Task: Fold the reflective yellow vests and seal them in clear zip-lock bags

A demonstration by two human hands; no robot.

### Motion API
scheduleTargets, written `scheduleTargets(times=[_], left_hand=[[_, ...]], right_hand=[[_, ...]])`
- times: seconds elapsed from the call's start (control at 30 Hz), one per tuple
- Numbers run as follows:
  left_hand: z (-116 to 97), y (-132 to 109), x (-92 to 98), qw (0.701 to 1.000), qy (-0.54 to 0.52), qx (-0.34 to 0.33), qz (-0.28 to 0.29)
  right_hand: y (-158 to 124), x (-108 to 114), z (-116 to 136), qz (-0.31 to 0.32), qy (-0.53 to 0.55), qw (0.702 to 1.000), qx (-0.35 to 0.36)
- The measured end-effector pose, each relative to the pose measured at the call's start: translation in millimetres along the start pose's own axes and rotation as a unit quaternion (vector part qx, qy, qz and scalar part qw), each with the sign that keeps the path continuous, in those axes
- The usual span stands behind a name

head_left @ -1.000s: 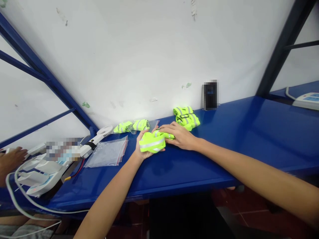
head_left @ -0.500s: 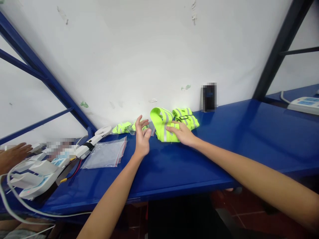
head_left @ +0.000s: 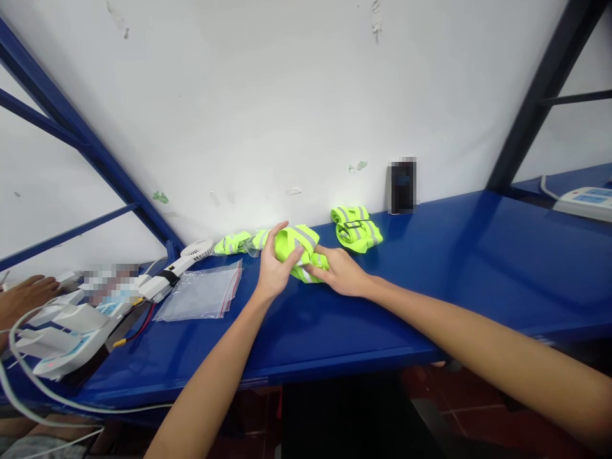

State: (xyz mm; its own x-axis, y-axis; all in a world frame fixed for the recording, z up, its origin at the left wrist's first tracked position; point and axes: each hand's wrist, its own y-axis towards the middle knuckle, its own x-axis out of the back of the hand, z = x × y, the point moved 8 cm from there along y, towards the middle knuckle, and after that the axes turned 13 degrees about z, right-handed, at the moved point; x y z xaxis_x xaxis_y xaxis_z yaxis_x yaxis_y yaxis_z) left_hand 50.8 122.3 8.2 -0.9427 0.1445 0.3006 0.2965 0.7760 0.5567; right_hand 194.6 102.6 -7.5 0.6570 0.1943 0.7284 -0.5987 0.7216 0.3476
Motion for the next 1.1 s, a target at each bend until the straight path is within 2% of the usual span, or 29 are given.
scheduleTargets(times=[0.17,0.33,0.47,0.63,0.73,0.83,0.97,1.1], left_hand=[[15,3,0.6,0.988,-0.146,0.047,-0.023],[19,4,3.4,0.967,-0.235,0.085,-0.041],[25,2,1.9,0.963,-0.241,0.116,-0.031],[45,-2,-10.7,0.972,-0.167,0.163,0.033],[48,-1,-16.7,0.983,-0.061,0.143,0.095],[49,-1,-21.2,0.98,0.02,0.13,0.15],[50,-2,-22.3,0.975,0.077,0.121,0.172],[51,-4,-23.1,0.973,0.107,0.109,0.171]], right_hand=[[1,-5,-1,0.016,-0.002,1.0,0.002],[2,-11,3,0.043,-0.018,0.999,0.002],[1,-18,10,0.058,-0.111,0.991,0.047],[-4,-26,8,0.076,-0.178,0.972,0.137],[-6,-23,3,0.062,-0.124,0.977,0.164],[-5,-18,-3,0.055,-0.03,0.988,0.141],[0,-11,-11,0.053,0.094,0.993,0.056],[2,-6,-25,0.002,0.244,0.969,-0.036]])
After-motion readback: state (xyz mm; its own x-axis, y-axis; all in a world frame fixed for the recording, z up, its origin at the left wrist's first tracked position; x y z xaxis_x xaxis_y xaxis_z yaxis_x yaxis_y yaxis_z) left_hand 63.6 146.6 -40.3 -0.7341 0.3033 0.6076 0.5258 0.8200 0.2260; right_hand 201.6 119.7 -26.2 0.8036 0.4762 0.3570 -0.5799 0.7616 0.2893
